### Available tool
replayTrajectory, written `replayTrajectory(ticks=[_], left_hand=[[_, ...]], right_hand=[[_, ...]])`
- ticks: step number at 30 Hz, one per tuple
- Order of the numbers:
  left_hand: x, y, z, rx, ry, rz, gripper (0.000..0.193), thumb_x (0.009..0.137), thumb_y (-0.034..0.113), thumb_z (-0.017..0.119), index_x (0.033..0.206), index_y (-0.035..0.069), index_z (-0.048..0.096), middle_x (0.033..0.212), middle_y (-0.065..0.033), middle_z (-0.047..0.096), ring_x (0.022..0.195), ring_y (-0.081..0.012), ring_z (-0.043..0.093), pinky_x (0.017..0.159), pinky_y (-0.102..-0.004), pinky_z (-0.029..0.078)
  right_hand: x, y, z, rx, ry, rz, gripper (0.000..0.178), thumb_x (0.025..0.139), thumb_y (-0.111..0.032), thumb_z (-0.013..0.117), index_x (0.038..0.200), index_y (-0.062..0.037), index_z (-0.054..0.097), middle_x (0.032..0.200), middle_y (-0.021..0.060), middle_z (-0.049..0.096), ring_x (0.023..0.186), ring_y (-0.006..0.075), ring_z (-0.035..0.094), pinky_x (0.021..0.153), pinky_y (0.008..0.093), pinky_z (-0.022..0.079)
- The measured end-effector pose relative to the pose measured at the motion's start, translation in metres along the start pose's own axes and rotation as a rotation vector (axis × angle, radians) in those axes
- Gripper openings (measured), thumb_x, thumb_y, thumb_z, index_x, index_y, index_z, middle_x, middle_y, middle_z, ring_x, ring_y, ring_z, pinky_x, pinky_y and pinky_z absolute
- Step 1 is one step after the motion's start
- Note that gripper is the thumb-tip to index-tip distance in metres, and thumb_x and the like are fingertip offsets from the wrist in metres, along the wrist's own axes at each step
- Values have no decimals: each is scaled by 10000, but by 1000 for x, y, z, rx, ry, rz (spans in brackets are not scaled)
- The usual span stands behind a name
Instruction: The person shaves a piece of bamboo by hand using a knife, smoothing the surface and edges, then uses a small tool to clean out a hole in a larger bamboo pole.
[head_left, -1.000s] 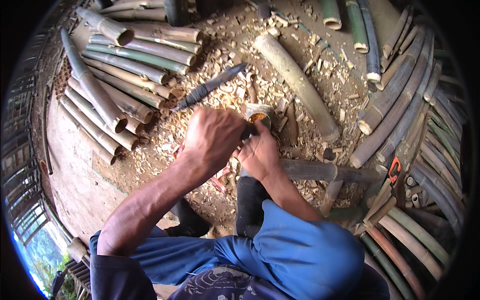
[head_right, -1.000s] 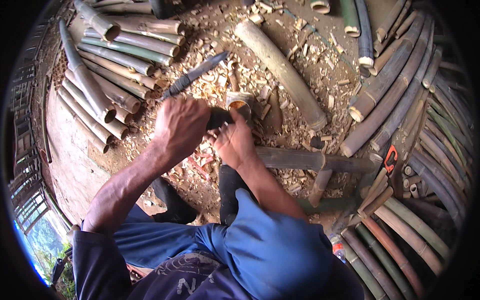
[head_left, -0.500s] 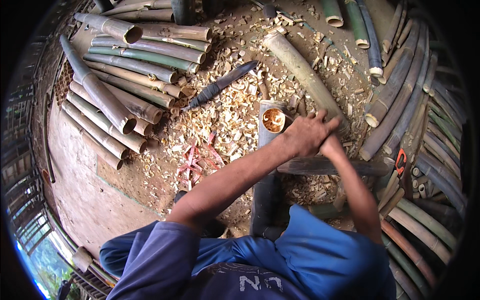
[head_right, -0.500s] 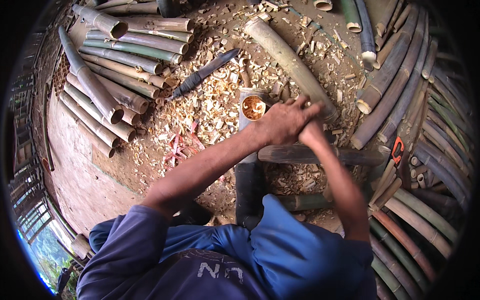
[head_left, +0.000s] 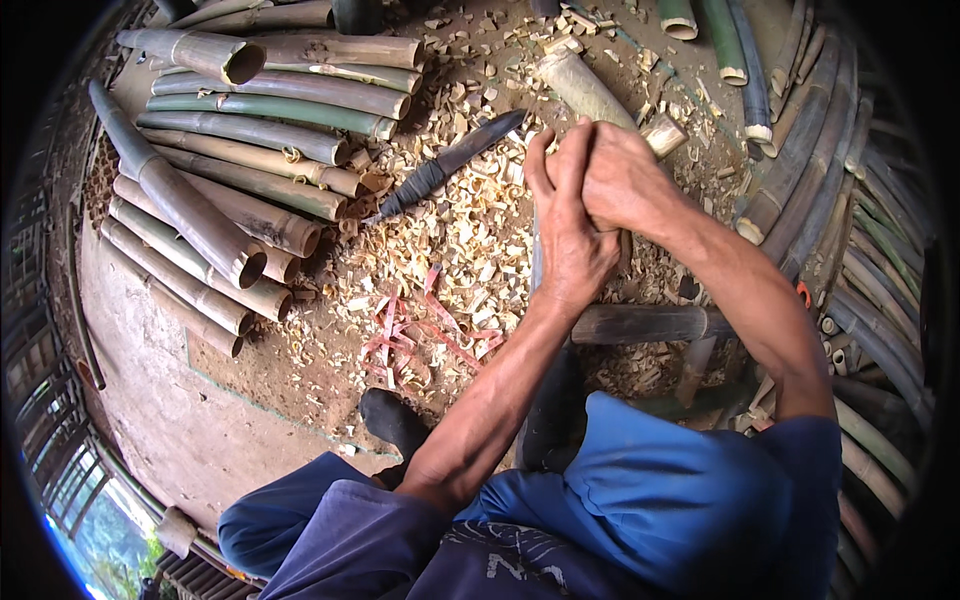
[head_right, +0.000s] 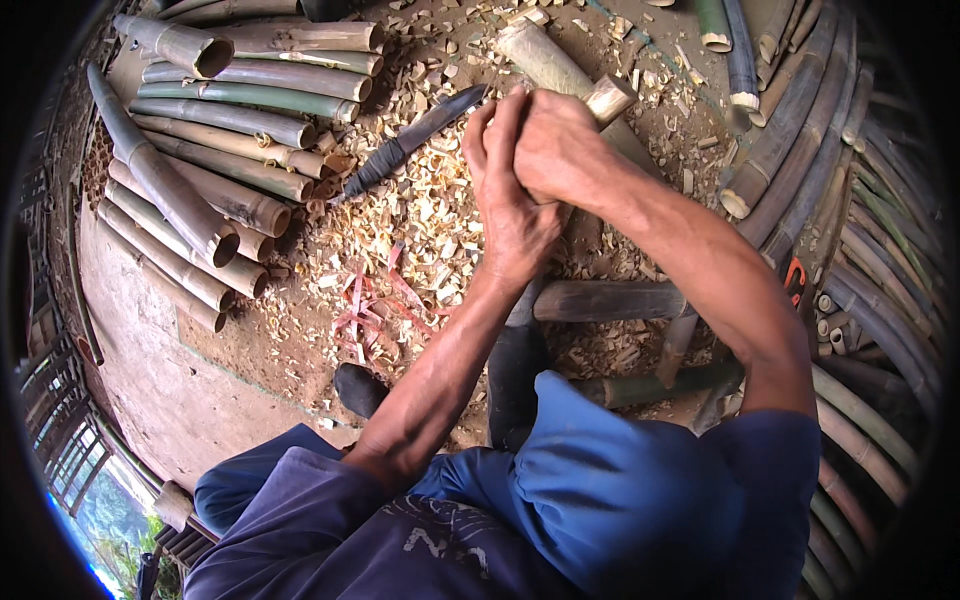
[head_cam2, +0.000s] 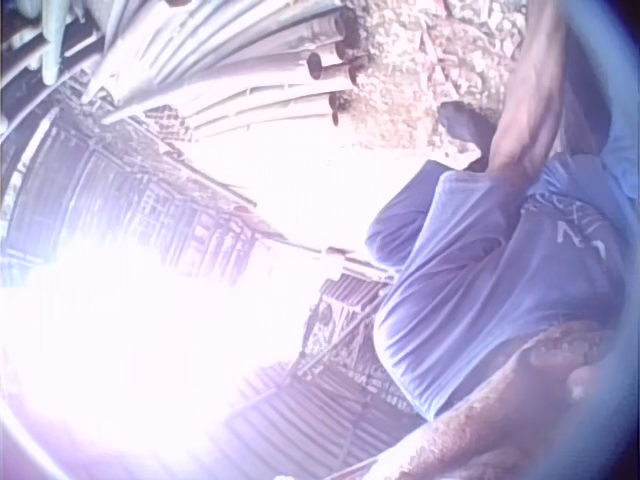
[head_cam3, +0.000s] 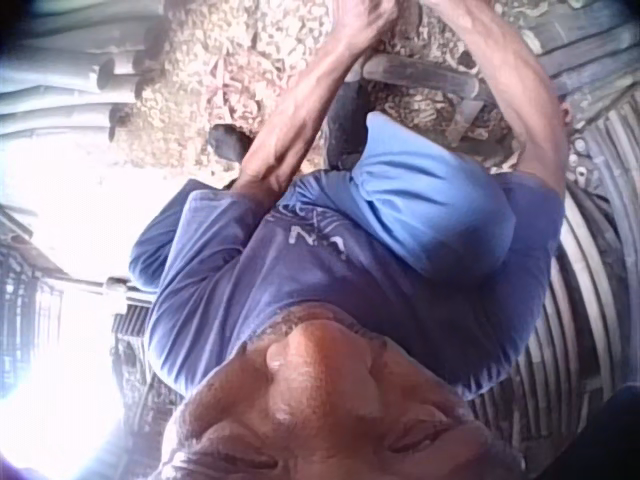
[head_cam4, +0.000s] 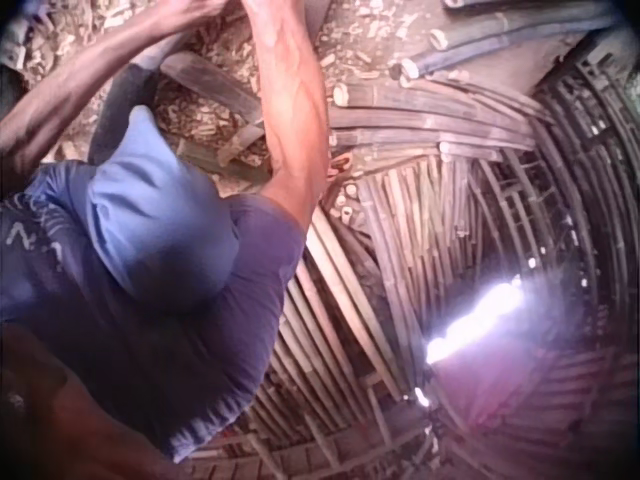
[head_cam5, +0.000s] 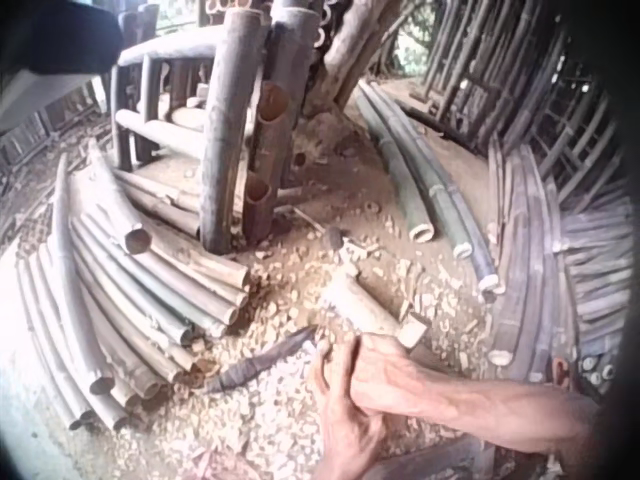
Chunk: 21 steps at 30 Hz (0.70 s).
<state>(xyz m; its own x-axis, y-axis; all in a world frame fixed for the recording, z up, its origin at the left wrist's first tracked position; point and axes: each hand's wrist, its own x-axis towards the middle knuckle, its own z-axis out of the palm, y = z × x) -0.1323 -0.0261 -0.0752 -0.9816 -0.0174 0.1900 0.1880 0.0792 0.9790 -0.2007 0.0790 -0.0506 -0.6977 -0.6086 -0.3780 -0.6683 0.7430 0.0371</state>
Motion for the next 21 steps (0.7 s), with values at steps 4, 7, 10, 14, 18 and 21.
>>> replayTrajectory(ticks=[4, 7, 10, 14, 18, 21], left_hand=[[-6, -6, 5, 79, -16, 13, 1017, 718, -27, 768, 1610, 101, 297, 1472, -291, 323, 1328, -458, 486, 1091, -565, 525], [-7, 26, 17, 252, -533, -205, 1146, 660, 1, 809, 1634, 124, 217, 1516, -352, 314, 1307, -498, 517, 1068, -524, 558], [-21, 43, 17, 261, -739, -295, 1165, 667, 25, 788, 1646, 173, 173, 1520, -392, 298, 1308, -572, 488, 1127, -544, 480], [-29, 37, 11, 225, -830, -227, 1173, 663, 60, 800, 1644, 221, 178, 1568, -389, 274, 1356, -547, 473, 1139, -509, 459], [-21, 44, -10, 142, -981, -260, 1181, 630, 116, 858, 1631, 229, 241, 1532, -356, 375, 1355, -495, 509, 1153, -498, 450], [-10, 27, -31, 85, -1160, -207, 1184, 574, 156, 881, 1611, 216, 312, 1430, -327, 498, 1319, -464, 551, 1127, -486, 471]], right_hand=[[-11, 2, 4, 78, 18, 24, 85, 862, -171, 739, 907, -100, 754, 842, 73, 723, 728, 192, 622, 791, 346, 554], [-62, 25, 53, 487, -404, 162, 257, 893, -124, 712, 1136, -49, 671, 1138, 178, 677, 1039, 248, 612, 980, 411, 501], [-97, 2, 43, 762, -573, 392, 649, 871, -100, 733, 1474, -10, 510, 1427, 227, 579, 1382, 302, 522, 1166, 398, 416], [-135, -27, 70, 1362, -403, 663, 774, 822, -83, 761, 1518, -69, 421, 1460, 210, 543, 1384, 266, 500, 1180, 385, 389], [-148, -58, 72, 1513, -323, 843, 796, 833, -111, 759, 1541, -91, 396, 1485, 198, 512, 1401, 246, 480, 1184, 392, 378], [-132, -92, 77, 1442, -317, 852, 767, 853, -135, 748, 1536, -90, 401, 1472, 198, 512, 1385, 250, 494, 1160, 390, 403]])
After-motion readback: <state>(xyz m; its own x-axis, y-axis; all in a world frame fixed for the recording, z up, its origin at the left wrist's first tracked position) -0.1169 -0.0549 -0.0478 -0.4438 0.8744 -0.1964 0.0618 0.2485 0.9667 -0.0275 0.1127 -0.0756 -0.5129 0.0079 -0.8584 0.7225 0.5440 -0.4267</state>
